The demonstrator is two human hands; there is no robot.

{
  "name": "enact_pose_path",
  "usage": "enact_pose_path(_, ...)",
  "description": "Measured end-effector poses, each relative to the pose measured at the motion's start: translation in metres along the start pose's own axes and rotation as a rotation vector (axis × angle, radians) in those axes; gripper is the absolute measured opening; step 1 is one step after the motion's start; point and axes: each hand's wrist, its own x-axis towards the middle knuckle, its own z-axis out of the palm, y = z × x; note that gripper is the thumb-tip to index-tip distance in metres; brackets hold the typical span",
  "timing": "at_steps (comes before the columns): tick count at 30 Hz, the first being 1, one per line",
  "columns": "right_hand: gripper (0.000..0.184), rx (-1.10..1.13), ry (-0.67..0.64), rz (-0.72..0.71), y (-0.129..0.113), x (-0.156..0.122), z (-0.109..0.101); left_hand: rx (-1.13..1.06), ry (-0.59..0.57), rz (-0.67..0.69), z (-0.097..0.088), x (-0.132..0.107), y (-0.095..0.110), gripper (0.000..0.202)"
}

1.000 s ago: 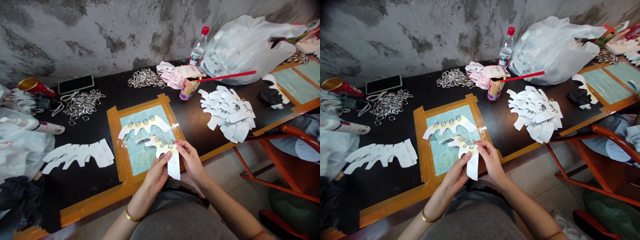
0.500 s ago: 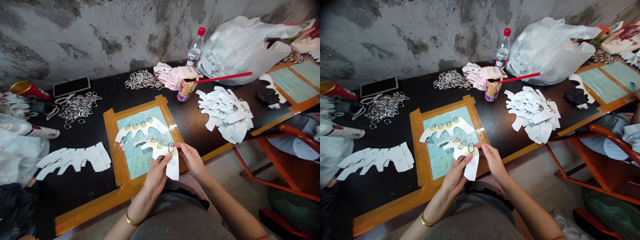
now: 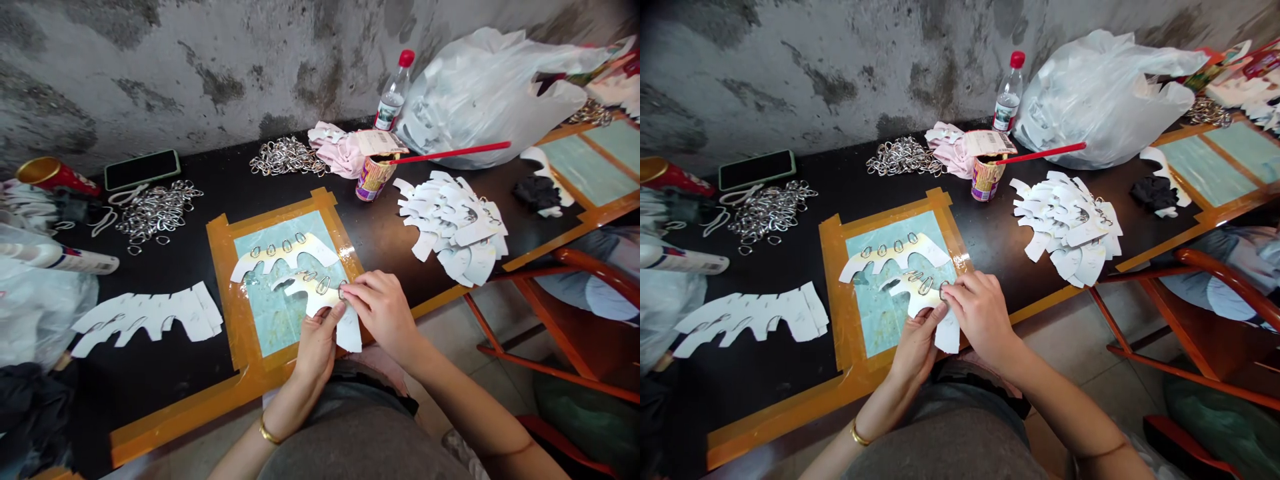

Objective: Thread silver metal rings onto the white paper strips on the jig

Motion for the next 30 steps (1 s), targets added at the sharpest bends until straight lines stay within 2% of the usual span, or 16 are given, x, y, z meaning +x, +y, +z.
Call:
enact_pose_path(3,0.016,0.022,-0.068,0.024,0.002,0.002,0.001,0.051,0.013,0.096,-0.002,0.001,-0.003,0.032)
enact_pose_path(7,0.011,0.185,-0.169,0.065,0.008,0.007,-0.004,0.215,0.073,0.224,-0.007,-0.001,-0.005,0.030)
enact_pose_path(9,0.010,0.215,-0.155,0.055,0.008,0.009,-0.008,0.292,0.069,0.250,-0.010,-0.003,-0.005,0.029)
enact_pose_path(12,0.011,0.121,-0.088,-0.003,0.005,0.009,-0.009,0.339,0.004,0.246,-0.013,-0.006,-0.004,0.038)
enact_pose_path(19,0.017,0.084,-0.090,-0.108,0.002,0.008,0.002,0.197,-0.006,0.205,-0.014,-0.005,-0.004,0.034)
enact_pose_path(25,0.021,-0.016,-0.052,-0.205,0.001,0.008,0.004,0.143,0.099,0.281,0.000,0.003,-0.004,0.030)
enact_pose_path(27,0.020,-0.028,-0.054,-0.167,0.009,0.009,0.005,0.162,0.052,0.220,-0.002,0.003,-0.001,0.030)
enact_pose_path(30,0.015,-0.002,-0.142,-0.025,0.029,0.011,0.008,0.331,-0.211,-0.060,-0.016,-0.007,0.013,0.022)
